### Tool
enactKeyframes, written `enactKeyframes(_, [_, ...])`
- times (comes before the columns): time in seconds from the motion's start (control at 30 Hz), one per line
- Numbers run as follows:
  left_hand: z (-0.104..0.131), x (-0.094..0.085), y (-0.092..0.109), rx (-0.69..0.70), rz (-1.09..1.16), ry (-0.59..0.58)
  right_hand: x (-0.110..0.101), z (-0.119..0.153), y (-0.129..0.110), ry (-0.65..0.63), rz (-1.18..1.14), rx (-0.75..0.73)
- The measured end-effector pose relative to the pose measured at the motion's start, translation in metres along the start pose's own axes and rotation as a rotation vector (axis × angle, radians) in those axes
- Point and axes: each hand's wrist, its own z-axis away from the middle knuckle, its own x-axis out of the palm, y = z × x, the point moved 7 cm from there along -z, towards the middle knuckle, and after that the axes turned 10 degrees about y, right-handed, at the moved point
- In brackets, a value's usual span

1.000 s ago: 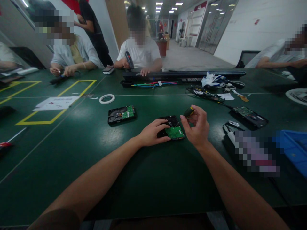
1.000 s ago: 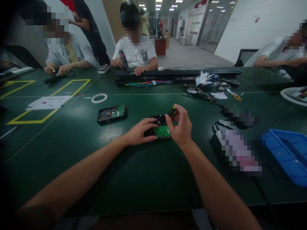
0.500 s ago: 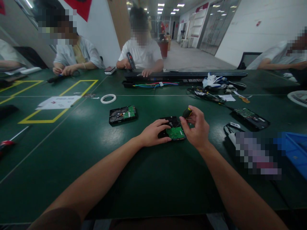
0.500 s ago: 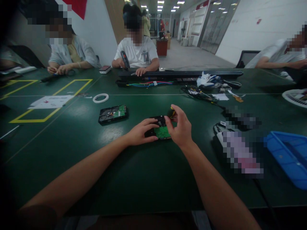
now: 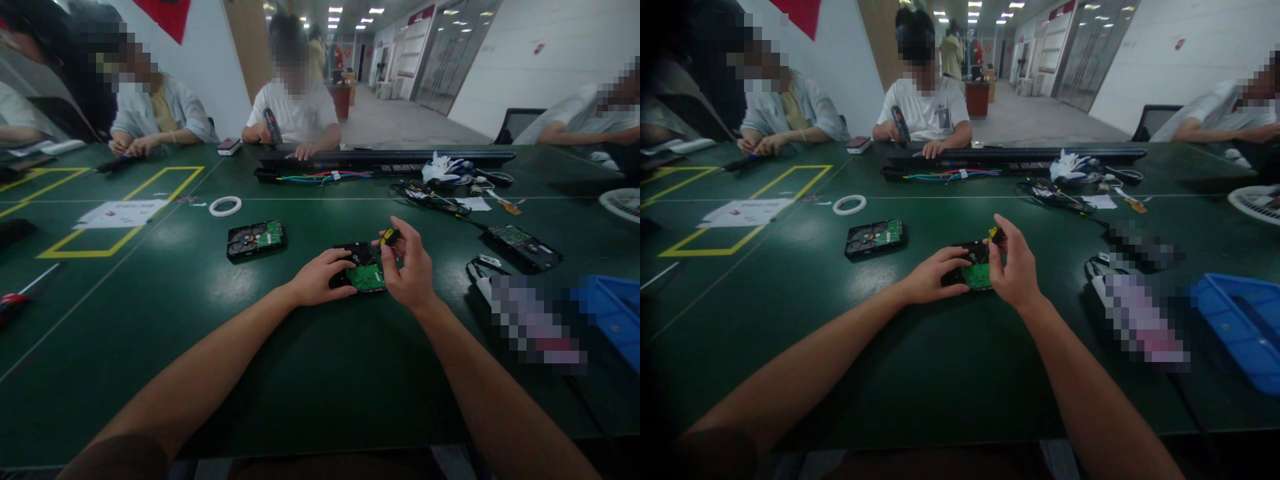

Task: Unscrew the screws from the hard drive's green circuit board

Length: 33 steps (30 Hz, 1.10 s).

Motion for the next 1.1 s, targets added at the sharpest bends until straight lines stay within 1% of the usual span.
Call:
enactKeyframes(0.1, [0.000,-0.001,0.001,0.009,-0.009,0.004,-0.001,-0.001,0.000,-0.004,0.014,0.006])
enactKeyframes(0.27, [-0.001,-0.001,0.002,-0.007,-0.011,-0.008,-0.008,-0.004,0.000,0.078,0.130,-0.047])
enactKeyframes(0.33, [-0.001,-0.002,0.003,-0.007,-0.010,-0.010,-0.008,-0.003,0.002,0.086,0.120,-0.035])
enactKeyframes(0.47, [-0.001,-0.001,0.002,-0.008,-0.005,-0.012,-0.003,-0.001,0.006,0.047,0.002,0.029])
enactKeyframes(0.57, [0.000,0.000,-0.001,-0.018,-0.001,-0.013,0.000,0.001,0.006,0.024,-0.067,0.050])
enactKeyframes(0.7, [0.000,0.001,-0.002,-0.004,-0.006,-0.010,0.002,0.001,0.005,-0.013,-0.091,0.055])
enactKeyframes(0.83, [0.000,0.000,-0.001,-0.007,-0.005,-0.008,0.002,0.001,0.004,-0.022,-0.062,0.056])
enactKeyframes(0.9, [0.000,0.000,-0.001,-0.011,0.001,-0.012,0.001,0.000,0.003,0.001,-0.018,0.043])
enactKeyframes(1.03, [0.000,0.000,-0.002,-0.009,0.006,-0.018,-0.006,-0.002,-0.001,0.091,0.107,-0.052])
enactKeyframes(1.1, [0.000,0.000,-0.002,-0.006,0.003,-0.018,-0.008,-0.003,-0.002,0.108,0.135,-0.075])
